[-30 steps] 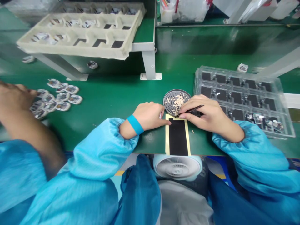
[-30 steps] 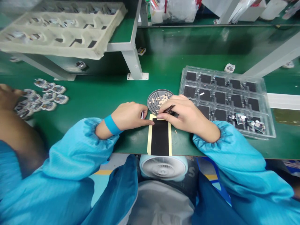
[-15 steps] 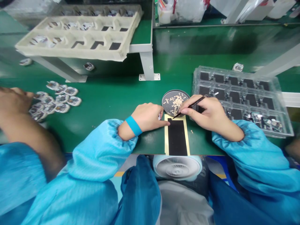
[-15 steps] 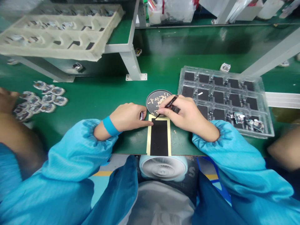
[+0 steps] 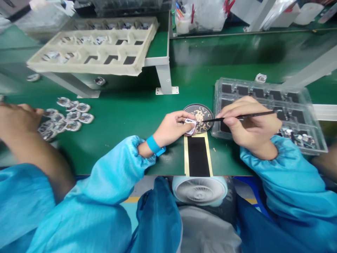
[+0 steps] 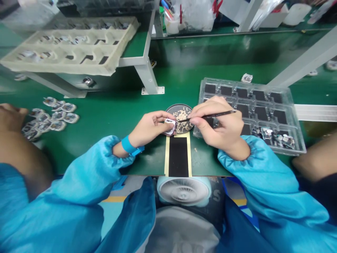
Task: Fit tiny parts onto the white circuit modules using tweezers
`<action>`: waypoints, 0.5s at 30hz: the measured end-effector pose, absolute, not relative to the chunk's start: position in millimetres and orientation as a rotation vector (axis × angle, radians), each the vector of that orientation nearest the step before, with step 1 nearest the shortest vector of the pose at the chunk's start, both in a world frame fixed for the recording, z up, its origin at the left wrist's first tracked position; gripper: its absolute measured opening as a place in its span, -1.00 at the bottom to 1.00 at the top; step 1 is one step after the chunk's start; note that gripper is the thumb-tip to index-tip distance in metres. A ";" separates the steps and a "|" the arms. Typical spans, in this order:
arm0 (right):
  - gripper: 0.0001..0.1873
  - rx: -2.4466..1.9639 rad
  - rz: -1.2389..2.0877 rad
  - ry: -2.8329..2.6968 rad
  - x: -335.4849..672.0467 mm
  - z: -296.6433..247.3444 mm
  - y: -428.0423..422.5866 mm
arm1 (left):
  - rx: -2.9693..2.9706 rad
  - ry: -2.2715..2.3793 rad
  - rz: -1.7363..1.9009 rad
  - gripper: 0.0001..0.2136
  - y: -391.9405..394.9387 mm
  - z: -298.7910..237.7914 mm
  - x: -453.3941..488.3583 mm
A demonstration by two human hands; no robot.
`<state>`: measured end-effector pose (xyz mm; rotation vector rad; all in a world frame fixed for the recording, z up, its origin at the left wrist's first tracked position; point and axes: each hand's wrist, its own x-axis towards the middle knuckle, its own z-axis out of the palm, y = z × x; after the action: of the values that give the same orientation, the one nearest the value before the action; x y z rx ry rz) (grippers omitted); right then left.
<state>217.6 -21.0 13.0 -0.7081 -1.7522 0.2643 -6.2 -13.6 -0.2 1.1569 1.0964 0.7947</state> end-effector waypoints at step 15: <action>-0.93 -0.754 0.213 -2.023 217.4 1.2 -17.7 | 1.211 1.102 0.957 -0.78 -16.1 -14.1 -3.6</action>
<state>217.4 -17.7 1.2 -0.7536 -2.0225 0.2132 -3.6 -16.1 -14.1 1.2108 1.1019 0.9571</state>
